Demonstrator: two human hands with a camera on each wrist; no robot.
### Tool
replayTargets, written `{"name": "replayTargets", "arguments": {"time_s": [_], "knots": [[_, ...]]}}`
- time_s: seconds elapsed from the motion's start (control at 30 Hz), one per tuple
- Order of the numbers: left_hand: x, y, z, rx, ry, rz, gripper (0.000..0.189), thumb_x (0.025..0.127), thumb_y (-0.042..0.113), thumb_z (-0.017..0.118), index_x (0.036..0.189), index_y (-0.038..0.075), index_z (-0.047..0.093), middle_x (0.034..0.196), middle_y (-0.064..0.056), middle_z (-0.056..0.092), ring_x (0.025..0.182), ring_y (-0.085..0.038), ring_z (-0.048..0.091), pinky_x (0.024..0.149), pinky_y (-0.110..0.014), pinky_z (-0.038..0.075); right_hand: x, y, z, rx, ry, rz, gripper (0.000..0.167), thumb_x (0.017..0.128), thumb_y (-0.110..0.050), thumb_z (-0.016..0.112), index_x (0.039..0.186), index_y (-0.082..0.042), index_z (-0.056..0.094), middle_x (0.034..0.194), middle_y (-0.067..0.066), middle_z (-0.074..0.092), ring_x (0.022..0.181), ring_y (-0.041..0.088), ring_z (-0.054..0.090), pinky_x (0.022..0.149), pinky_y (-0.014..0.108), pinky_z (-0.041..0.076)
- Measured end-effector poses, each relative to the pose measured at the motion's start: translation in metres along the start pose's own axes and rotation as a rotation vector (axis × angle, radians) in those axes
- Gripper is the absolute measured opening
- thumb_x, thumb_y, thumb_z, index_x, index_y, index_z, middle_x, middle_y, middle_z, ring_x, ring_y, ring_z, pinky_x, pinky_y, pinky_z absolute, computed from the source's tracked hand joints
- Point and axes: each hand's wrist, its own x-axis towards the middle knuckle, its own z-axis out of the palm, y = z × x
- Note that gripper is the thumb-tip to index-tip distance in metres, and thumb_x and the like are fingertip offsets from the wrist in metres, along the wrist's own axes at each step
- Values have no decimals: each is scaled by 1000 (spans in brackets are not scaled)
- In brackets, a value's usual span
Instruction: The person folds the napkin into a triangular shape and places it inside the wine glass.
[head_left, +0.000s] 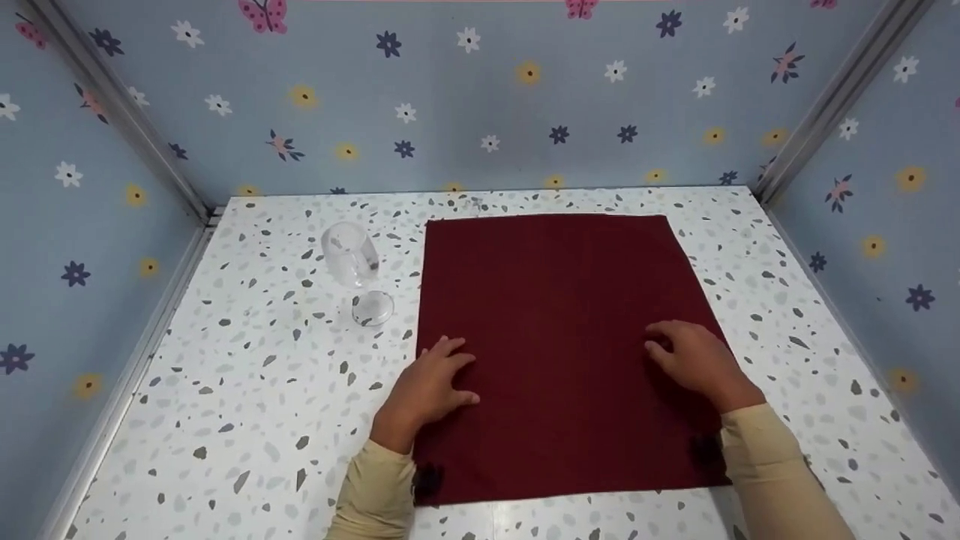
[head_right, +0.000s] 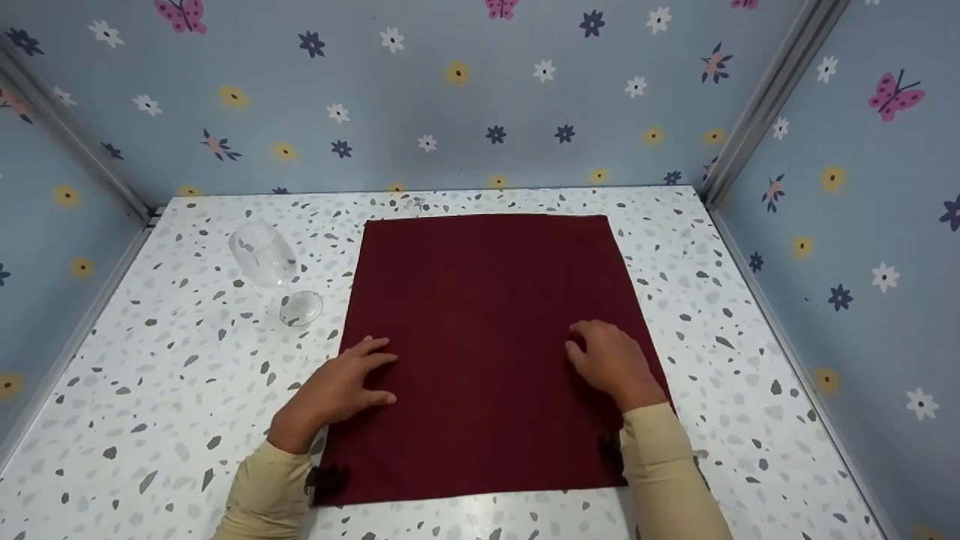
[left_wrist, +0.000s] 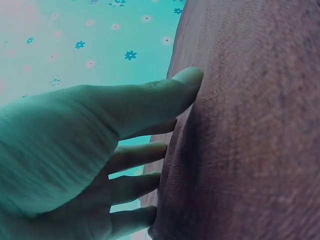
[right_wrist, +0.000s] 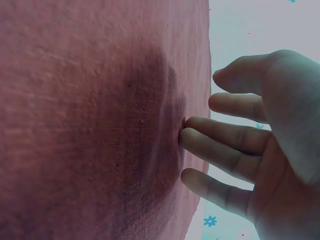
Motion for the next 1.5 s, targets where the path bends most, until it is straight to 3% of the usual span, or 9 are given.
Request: {"name": "replayTargets", "arguments": {"time_s": [0.2, 0.37, 0.6, 0.93, 1.27, 1.5], "knots": [[-3, 1, -2, 79, -24, -39, 64, 83, 37, 83, 137, 11, 61, 150, -10, 46, 144, -34, 34, 109, -51, 38, 12, 10, 2, 3, 52, 49, 27, 97, -16, 64, 116, 2, 70, 113, 22, 68, 105, 40, 64, 89, 57, 48], [-3, 2, -3, 87, -59, -84, 75, 84, 38, 81, 146, 9, 52, 154, -8, 42, 146, -32, 30, 110, -50, 37, 19, 17, 1, 1, 64, 91, 27, 97, -17, 62, 114, 2, 70, 112, 23, 67, 106, 41, 63, 90, 58, 48], [-1, 4, -1, 67, -64, -72, 73, 86, 37, 79, 146, 7, 52, 155, -9, 40, 147, -32, 28, 111, -50, 34, 22, 26, -10, -1, 57, 135, 29, 97, -17, 59, 115, 4, 69, 114, 26, 65, 107, 45, 60, 89, 60, 46], [-2, 2, -2, 49, -53, -61, 71, 85, 36, 80, 145, 7, 53, 154, -10, 41, 146, -33, 30, 110, -52, 35, 25, 37, -9, 14, 64, 147, 29, 97, -16, 59, 114, 5, 68, 111, 26, 62, 103, 45, 59, 86, 61, 46], [-4, 0, -7, 41, -28, -57, 70, 86, 35, 80, 143, 5, 55, 152, -11, 43, 146, -34, 30, 108, -51, 37, 49, 38, -14, 11, 63, 122, 30, 96, -17, 57, 113, 5, 68, 108, 26, 61, 99, 44, 59, 83, 60, 46], [-7, 3, -5, 64, -39, -42, 70, 85, 38, 80, 143, 6, 55, 151, -10, 44, 144, -33, 33, 109, -50, 37, 62, 40, -17, -2, 56, 114, 35, 96, -15, 55, 121, 8, 64, 117, 32, 57, 109, 50, 54, 89, 64, 43]]}}
